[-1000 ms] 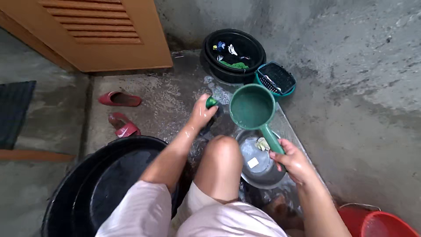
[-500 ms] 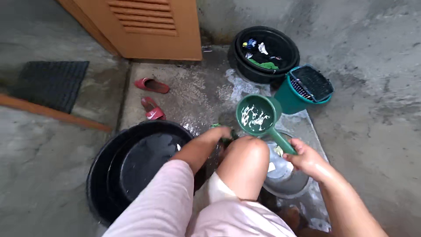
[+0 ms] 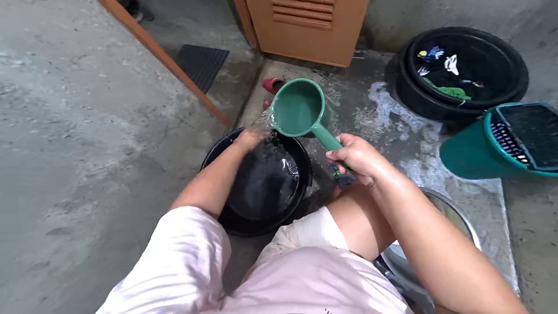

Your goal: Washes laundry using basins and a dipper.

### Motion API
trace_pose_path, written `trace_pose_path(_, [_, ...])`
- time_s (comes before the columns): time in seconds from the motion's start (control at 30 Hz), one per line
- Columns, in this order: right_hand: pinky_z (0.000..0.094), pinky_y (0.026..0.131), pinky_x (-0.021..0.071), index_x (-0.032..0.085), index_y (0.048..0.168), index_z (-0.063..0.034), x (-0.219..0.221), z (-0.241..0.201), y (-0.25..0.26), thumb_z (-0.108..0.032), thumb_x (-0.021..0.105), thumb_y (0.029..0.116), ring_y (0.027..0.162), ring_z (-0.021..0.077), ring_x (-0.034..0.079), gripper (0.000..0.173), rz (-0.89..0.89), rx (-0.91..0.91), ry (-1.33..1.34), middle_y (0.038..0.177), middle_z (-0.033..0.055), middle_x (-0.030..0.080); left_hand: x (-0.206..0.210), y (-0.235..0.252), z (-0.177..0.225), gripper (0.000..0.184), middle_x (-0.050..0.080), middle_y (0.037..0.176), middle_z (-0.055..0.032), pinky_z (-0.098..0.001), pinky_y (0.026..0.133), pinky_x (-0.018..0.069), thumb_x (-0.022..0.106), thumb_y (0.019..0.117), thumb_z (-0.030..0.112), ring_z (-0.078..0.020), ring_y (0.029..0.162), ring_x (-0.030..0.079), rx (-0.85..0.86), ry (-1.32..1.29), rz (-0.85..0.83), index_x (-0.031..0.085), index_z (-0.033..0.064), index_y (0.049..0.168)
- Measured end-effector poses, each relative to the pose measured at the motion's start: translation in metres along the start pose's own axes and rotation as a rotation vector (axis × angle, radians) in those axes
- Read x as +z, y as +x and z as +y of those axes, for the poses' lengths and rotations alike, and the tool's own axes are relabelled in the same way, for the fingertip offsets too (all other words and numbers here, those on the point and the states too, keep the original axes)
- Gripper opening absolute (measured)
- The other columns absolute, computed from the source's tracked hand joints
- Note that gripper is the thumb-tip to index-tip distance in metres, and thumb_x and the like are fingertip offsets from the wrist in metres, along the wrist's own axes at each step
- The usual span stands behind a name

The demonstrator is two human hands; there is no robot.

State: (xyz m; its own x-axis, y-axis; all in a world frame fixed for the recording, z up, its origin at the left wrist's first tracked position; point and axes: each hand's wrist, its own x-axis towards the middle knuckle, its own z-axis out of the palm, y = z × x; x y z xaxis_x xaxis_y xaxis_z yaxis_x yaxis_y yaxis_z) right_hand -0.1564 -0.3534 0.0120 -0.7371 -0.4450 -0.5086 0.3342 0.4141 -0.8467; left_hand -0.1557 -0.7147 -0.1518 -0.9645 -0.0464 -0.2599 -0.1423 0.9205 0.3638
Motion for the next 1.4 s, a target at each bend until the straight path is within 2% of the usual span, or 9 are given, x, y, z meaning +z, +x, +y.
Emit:
trace_pose_path(0.1, [0.0191, 0.041, 0.0411, 0.057, 0.119, -0.0017, -0.017, -0.003, -0.001, -0.002, 0.059, 0.0975, 0.046, 0.0062, 0.047, 0.022, -0.047, 0.04, 0.136, 0.077, 0.0069, 0.062, 0.054, -0.067, -0.084, 0.056, 0.056, 0.147, -0.0193, -0.0652, 0.112, 0.0395, 0.059, 0.1024, 0.045, -0.0402, 0.136, 0.052, -0.492, -0.332, 0.239, 0.051, 0.0173, 0.15])
trace_pose_path(0.23, [0.0174, 0.04, 0.0383, 0.058, 0.115, -0.0066, -0.051, 0.024, -0.026, -0.006, 0.056, 0.0994, 0.044, 0.0045, 0.045, 0.016, 0.074, 0.009, 0.12, 0.072, 0.0046, 0.06, 0.143, -0.187, -0.124, 0.088, 0.043, 0.153, -0.0296, -0.0631, 0.113, 0.0387, 0.068, 0.0885, 0.06, -0.0465, 0.14, 0.044, -1.187, -0.219, 0.115, 0.044, 0.0027, 0.151])
trace_pose_path(0.4, [0.0194, 0.041, 0.0421, 0.056, 0.122, -0.0082, -0.121, 0.064, -0.057, -0.005, 0.052, 0.1013, 0.047, 0.0056, 0.047, 0.021, 0.289, 0.066, 0.189, 0.075, 0.0032, 0.058, 0.228, -0.244, -0.147, 0.064, 0.058, 0.136, -0.0277, -0.0595, 0.102, 0.0478, 0.077, 0.0904, 0.031, -0.041, 0.125, 0.057, -1.4, -0.87, 0.412, 0.055, -0.0065, 0.136])
trace_pose_path(0.6, [0.0201, 0.042, 0.0431, 0.053, 0.119, -0.0044, -0.177, 0.131, -0.096, 0.001, 0.055, 0.0994, 0.046, 0.0066, 0.048, 0.02, 0.529, 0.144, 0.108, 0.073, 0.0041, 0.057, 0.126, -0.214, -0.086, 0.064, 0.061, 0.131, -0.0207, -0.0576, 0.088, 0.0547, 0.067, 0.0843, 0.003, -0.0337, 0.112, 0.063, -1.008, -1.119, 0.81, 0.047, 0.007, 0.145])
trace_pose_path(0.8, [0.0199, 0.041, 0.0421, 0.053, 0.121, -0.0036, -0.197, 0.186, -0.135, -0.003, 0.056, 0.1001, 0.046, 0.0057, 0.047, 0.021, 0.629, 0.272, 0.117, 0.075, 0.0027, 0.058, 0.017, -0.164, 0.013, 0.039, 0.067, 0.1, -0.0153, -0.0475, 0.074, 0.0576, 0.071, 0.0763, 0.001, -0.0235, 0.087, 0.067, -0.614, -0.88, 0.79, 0.062, 0.0012, 0.114])
trace_pose_path(0.93, [0.02, 0.04, 0.0403, 0.054, 0.123, -0.0025, -0.19, 0.208, -0.158, -0.002, 0.059, 0.0983, 0.044, 0.0057, 0.046, 0.026, 0.641, 0.328, 0.097, 0.076, 0.0035, 0.061, 0.008, -0.143, 0.083, 0.039, 0.069, 0.125, -0.0165, -0.0416, 0.099, 0.0543, 0.07, 0.0753, 0.006, -0.0202, 0.116, 0.066, -0.116, -0.595, 0.769, 0.068, -0.0045, 0.113])
trace_pose_path(1.07, [0.0199, 0.04, 0.0397, 0.055, 0.123, -0.0022, -0.183, 0.217, -0.175, 0.0, 0.06, 0.0958, 0.045, 0.0056, 0.046, 0.027, 0.644, 0.338, 0.103, 0.076, 0.0041, 0.06, 0.017, -0.127, 0.139, 0.014, 0.062, 0.14, -0.0173, -0.0505, 0.117, 0.041, 0.065, 0.0804, 0.005, -0.0298, 0.14, 0.052, 0.299, -0.373, 0.726, 0.069, -0.0037, 0.091])
trace_pose_path(1.23, [0.0213, 0.041, 0.0412, 0.055, 0.121, -0.002, -0.175, 0.228, -0.182, 0.001, 0.061, 0.0957, 0.046, 0.0066, 0.047, 0.026, 0.636, 0.348, 0.068, 0.077, 0.0049, 0.061, 0.015, -0.129, 0.195, 0.014, 0.059, 0.145, -0.0154, -0.0578, 0.123, 0.0267, 0.063, 0.0848, 0.003, -0.0322, 0.148, 0.04, 0.378, -0.166, 0.416, 0.069, -0.0046, 0.095])
trace_pose_path(1.4, [0.0212, 0.042, 0.0422, 0.055, 0.121, -0.0028, -0.172, 0.24, -0.178, -0.001, 0.062, 0.0961, 0.046, 0.0066, 0.048, 0.026, 0.643, 0.339, 0.111, 0.078, 0.0048, 0.062, 0.022, -0.135, 0.216, 0.009, 0.062, 0.141, -0.0149, -0.0559, 0.123, 0.0274, 0.063, 0.0849, 0.004, -0.0319, 0.148, 0.04, 0.379, -0.129, 0.354, 0.068, -0.0023, 0.089])
